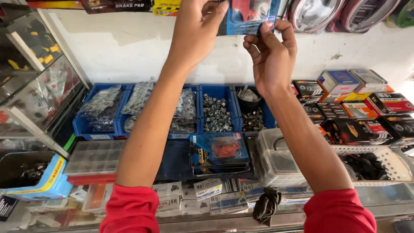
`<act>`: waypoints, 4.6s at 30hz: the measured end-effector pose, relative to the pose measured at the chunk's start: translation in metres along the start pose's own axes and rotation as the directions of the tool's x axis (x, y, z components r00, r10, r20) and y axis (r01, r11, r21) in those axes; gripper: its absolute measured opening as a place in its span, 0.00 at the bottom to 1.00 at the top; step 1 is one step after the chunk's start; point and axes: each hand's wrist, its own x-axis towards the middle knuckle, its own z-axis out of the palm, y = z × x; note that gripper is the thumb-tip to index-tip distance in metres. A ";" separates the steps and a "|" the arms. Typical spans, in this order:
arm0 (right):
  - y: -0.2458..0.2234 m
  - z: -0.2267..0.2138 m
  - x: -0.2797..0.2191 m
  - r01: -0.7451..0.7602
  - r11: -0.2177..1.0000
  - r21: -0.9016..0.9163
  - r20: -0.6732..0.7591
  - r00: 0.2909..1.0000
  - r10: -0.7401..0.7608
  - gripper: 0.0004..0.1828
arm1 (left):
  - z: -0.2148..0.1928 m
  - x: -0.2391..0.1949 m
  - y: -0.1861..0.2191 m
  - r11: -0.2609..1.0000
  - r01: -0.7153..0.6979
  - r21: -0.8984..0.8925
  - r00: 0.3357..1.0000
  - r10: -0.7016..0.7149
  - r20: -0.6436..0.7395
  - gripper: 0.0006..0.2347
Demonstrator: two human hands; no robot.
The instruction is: The person picks packaged brake pads from a glass counter, wipes the packaging with a dark cloth, and hangs them on a wall grid. The person repeats this process for multiple packages, stacking some on the counter before hanging them.
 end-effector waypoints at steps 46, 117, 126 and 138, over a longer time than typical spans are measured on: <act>0.006 -0.058 -0.043 0.062 -0.182 -0.981 -0.074 0.750 0.657 0.23 | -0.040 -0.188 0.054 0.334 0.661 0.671 0.267 -0.942 0.206 0.31; -0.026 -0.005 0.062 -0.116 0.959 -0.259 0.209 0.962 0.173 0.04 | -0.004 -0.004 0.001 0.800 0.513 -0.311 0.840 -0.542 -0.011 0.08; -0.037 -0.006 0.035 -0.064 0.985 -0.162 0.328 0.938 0.115 0.06 | -0.012 -0.018 0.028 0.726 0.555 -0.406 0.810 -0.583 0.066 0.05; -0.059 0.000 -0.003 -0.059 0.994 -0.089 0.269 0.960 0.081 0.04 | -0.010 -0.029 0.069 0.753 0.512 -0.414 0.853 -0.501 0.144 0.06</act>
